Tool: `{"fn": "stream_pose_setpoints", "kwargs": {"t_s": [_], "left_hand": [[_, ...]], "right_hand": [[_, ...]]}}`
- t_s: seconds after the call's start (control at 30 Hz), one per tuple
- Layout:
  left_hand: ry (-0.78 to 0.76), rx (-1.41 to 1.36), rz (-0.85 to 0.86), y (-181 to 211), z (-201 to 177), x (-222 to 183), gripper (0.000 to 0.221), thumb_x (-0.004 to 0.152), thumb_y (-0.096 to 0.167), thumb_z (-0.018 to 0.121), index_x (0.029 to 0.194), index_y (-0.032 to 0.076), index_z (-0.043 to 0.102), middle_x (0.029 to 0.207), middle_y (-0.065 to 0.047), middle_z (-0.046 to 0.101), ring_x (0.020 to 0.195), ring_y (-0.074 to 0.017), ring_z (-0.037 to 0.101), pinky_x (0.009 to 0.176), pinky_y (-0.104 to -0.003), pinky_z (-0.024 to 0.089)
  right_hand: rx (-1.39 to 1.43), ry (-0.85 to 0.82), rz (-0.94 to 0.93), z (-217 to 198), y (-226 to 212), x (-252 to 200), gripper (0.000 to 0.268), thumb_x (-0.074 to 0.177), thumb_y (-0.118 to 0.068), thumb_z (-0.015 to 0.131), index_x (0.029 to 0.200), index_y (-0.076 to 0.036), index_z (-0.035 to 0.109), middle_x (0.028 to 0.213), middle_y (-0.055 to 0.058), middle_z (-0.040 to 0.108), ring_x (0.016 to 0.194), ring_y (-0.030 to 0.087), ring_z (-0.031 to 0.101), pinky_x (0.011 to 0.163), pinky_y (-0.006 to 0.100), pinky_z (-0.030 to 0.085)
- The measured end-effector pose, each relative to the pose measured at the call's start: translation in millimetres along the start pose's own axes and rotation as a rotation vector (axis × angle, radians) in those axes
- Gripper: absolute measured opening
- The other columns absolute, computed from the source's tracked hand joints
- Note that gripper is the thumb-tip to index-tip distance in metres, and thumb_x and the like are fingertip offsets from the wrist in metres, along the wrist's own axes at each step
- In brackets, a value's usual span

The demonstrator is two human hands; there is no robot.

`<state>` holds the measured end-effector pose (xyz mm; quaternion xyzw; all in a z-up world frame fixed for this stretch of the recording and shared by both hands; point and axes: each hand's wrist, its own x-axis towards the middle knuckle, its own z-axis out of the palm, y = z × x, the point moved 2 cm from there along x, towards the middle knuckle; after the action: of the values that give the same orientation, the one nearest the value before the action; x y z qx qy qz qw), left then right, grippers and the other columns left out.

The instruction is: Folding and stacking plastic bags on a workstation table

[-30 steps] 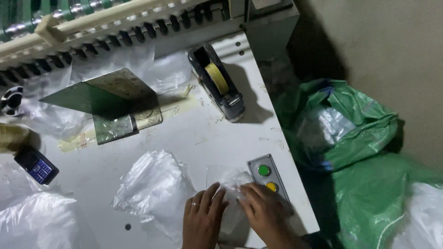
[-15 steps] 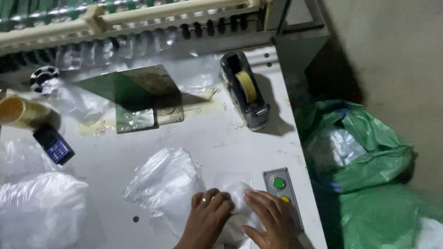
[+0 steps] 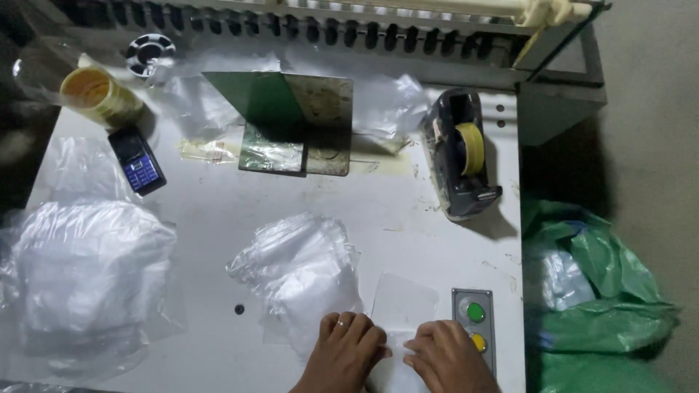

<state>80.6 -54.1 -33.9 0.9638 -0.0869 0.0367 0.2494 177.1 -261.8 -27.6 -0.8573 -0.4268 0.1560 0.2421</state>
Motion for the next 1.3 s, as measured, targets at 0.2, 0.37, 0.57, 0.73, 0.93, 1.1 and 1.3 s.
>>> {"fn": "stream_pose_setpoints", "kwargs": {"t_s": [0.2,0.37,0.57,0.73,0.93,1.1,1.3], "left_hand": [[0.072,0.003,-0.113,4.9,12.2,-7.6,0.018,0.099,0.029,0.065,0.102,0.012,0.06,0.095,-0.009,0.057,0.089,-0.0326,0.051,0.082,-0.047,0.036],[0.074,0.047,-0.206,-1.4,27.0,-11.4,0.027,0.093,0.04,0.072,0.089,0.016,0.06,0.083,-0.004,0.058,0.081,-0.0318,0.053,0.078,-0.048,0.037],[0.241,0.143,-0.119,9.6,-0.2,-4.4,0.005,0.086,0.01,0.063,0.082,0.011,0.06,0.08,-0.009,0.053,0.071,-0.0308,0.049,0.064,-0.045,0.035],[-0.084,-0.876,-0.612,10.3,-69.8,6.5,0.009,0.081,0.029,0.087,0.083,0.023,0.081,0.081,0.011,0.081,0.072,-0.0052,0.068,0.062,-0.025,0.05],[0.831,-0.402,0.261,36.8,-133.3,30.2,0.014,0.089,0.003,0.077,0.086,0.009,0.064,0.087,-0.006,0.075,0.08,-0.016,0.073,0.074,-0.03,0.056],[0.634,-0.174,0.296,31.2,-105.4,36.5,0.007,0.095,-0.002,0.073,0.093,-0.002,0.066,0.099,-0.018,0.074,0.099,-0.0345,0.071,0.089,-0.047,0.055],[0.554,-0.19,0.307,26.0,-83.1,35.1,0.011,0.096,-0.006,0.071,0.089,-0.004,0.063,0.094,-0.02,0.071,0.097,-0.0362,0.073,0.087,-0.049,0.058]], "right_hand": [[0.111,0.013,0.051,-7.2,-10.7,7.6,0.018,0.094,-0.036,0.071,0.093,-0.018,0.074,0.092,-0.001,0.073,0.082,0.02,0.063,0.073,0.036,0.05],[-0.028,-0.056,-0.006,5.6,-4.6,6.4,0.016,0.097,-0.034,0.07,0.097,-0.018,0.07,0.093,0.0,0.066,0.08,0.019,0.061,0.071,0.034,0.05],[0.093,-0.078,0.182,-0.2,-9.1,10.6,0.017,0.093,-0.038,0.072,0.1,-0.023,0.073,0.094,-0.003,0.069,0.087,0.017,0.068,0.071,0.036,0.054],[0.935,-0.147,0.702,-49.0,-24.3,19.8,0.011,0.083,0.001,0.087,0.083,-0.001,0.076,0.088,0.011,0.071,0.083,0.021,0.068,0.079,0.032,0.057],[0.547,0.664,0.313,-133.7,-8.4,78.8,0.025,0.088,-0.005,0.075,0.109,-0.004,0.062,0.107,0.012,0.073,0.094,0.019,0.072,0.077,0.027,0.06],[0.233,0.634,0.458,-169.5,36.2,143.3,0.028,0.101,-0.035,0.074,0.105,-0.007,0.072,0.096,0.006,0.065,0.084,0.014,0.056,0.071,0.031,0.044],[0.452,0.59,0.277,-167.1,27.6,118.9,0.023,0.105,-0.018,0.068,0.084,-0.009,0.065,0.083,0.001,0.053,0.076,0.01,0.05,0.073,0.027,0.042]]}}
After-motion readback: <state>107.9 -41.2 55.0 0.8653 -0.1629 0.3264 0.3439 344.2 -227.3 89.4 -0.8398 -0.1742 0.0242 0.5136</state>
